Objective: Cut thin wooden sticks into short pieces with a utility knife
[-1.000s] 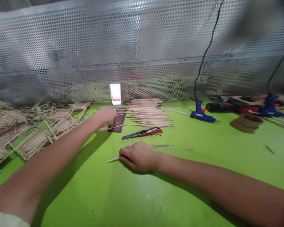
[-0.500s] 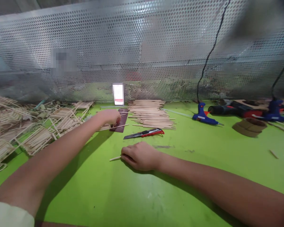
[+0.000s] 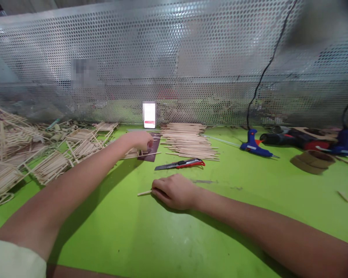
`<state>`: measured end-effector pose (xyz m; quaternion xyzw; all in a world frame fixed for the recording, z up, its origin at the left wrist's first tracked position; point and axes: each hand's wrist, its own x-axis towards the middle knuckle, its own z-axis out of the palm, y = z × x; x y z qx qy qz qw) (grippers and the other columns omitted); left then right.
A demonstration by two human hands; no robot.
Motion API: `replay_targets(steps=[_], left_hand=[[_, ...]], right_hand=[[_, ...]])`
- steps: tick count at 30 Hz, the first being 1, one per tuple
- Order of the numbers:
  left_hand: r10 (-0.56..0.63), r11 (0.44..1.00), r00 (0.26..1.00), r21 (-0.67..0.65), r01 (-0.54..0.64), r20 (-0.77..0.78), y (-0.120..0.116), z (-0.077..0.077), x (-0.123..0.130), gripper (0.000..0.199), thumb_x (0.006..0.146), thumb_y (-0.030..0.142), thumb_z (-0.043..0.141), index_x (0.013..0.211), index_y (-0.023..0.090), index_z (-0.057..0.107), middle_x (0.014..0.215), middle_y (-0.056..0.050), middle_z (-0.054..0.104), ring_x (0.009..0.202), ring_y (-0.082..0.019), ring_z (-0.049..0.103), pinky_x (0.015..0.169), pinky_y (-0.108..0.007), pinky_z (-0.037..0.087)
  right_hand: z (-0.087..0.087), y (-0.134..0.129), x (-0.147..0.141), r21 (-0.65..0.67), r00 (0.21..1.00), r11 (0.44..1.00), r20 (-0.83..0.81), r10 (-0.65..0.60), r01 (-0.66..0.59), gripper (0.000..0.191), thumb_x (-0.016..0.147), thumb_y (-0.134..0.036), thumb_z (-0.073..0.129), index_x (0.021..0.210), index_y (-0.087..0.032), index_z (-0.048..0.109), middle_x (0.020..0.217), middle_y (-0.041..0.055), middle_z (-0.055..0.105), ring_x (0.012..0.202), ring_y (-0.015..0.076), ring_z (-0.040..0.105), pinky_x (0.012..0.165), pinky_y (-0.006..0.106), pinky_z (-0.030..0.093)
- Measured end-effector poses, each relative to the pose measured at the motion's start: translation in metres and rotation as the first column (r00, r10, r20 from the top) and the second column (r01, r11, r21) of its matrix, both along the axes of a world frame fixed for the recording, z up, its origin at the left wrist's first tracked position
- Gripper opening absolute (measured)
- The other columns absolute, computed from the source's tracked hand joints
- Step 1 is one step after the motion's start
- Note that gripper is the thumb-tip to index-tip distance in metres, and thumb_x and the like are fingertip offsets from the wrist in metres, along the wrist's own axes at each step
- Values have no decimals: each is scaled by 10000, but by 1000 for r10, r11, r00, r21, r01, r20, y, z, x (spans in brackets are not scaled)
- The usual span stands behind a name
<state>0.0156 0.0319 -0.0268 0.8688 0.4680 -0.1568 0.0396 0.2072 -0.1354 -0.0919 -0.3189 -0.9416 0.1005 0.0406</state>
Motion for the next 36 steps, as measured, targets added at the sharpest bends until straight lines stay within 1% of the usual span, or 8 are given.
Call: replay_targets(steps=[4, 7, 12, 16, 22, 28, 32, 36], left_hand=[[-7, 1000, 1000, -2, 7, -5, -8, -10, 8, 404, 742, 203, 698, 1136, 269, 764, 1037, -87, 787, 818, -256, 701, 688, -319, 494], [3, 1000, 1000, 11, -3, 3, -6, -8, 9, 434, 714, 189, 705, 1138, 263, 757, 1045, -85, 783, 813, -253, 701, 659, -312, 486], [84, 992, 995, 91, -89, 49, 9, 18, -17, 657, 764, 204, 667, 1414, 274, 611, 1257, -94, 740, 934, -250, 707, 709, -288, 508], [199, 966, 978, 158, -207, 65, 25, 32, -53, 642, 840, 282, 623, 1478, 257, 556, 1371, -129, 688, 1030, -283, 700, 789, -313, 531], [312, 935, 950, 167, -312, 27, 45, 13, -98, 686, 810, 406, 688, 1476, 280, 588, 1480, -126, 634, 1155, -320, 676, 914, -345, 531], [355, 924, 935, 158, -348, -17, 60, -6, -126, 641, 741, 480, 752, 1356, 305, 706, 1439, -111, 675, 1192, -354, 663, 984, -389, 505], [350, 929, 936, 141, -342, -36, 66, -15, -137, 573, 719, 451, 769, 1265, 280, 770, 1397, -123, 704, 1218, -368, 655, 1026, -402, 487], [339, 935, 940, 128, -332, -39, 67, -18, -143, 584, 751, 382, 767, 1321, 259, 744, 1378, -138, 710, 1219, -373, 658, 1009, -411, 504]], right_hand=[[-1, 0, 0, 3, 1000, 1000, -12, -1, 1, 276, 1102, -361, 429, 1016, -197, 634, 890, 40, 738, 652, 152, 586, 583, 308, 277], [-1, 0, 0, -4, 1000, 1000, -12, 1, -1, 272, 1099, -359, 437, 1019, -196, 639, 894, 41, 741, 650, 153, 588, 583, 303, 284], [0, 0, 0, -5, 1000, 1000, -23, 1, -1, 267, 1093, -363, 448, 1002, -196, 636, 869, 33, 733, 629, 150, 569, 572, 303, 276], [1, -1, 0, -20, 1000, 1000, -12, -3, 3, 277, 1096, -369, 443, 1018, -194, 643, 876, 43, 734, 633, 152, 570, 573, 301, 273], [0, 0, 0, -21, 1000, 1000, 0, -9, 9, 282, 1099, -367, 432, 1033, -194, 645, 897, 50, 742, 661, 164, 605, 580, 312, 280], [-3, 1, 0, -2, 1000, 1000, 15, -15, 15, 290, 1104, -373, 423, 1037, -194, 641, 889, 48, 738, 650, 160, 594, 575, 317, 269], [-5, 2, 1, 5, 1000, 1000, 3, -8, 8, 283, 1105, -370, 424, 1031, -197, 636, 893, 42, 738, 646, 152, 572, 579, 309, 266], [-5, 2, 1, 12, 1000, 1000, 0, -9, 9, 275, 1101, -369, 437, 1021, -197, 636, 885, 38, 736, 644, 152, 568, 576, 310, 264]])
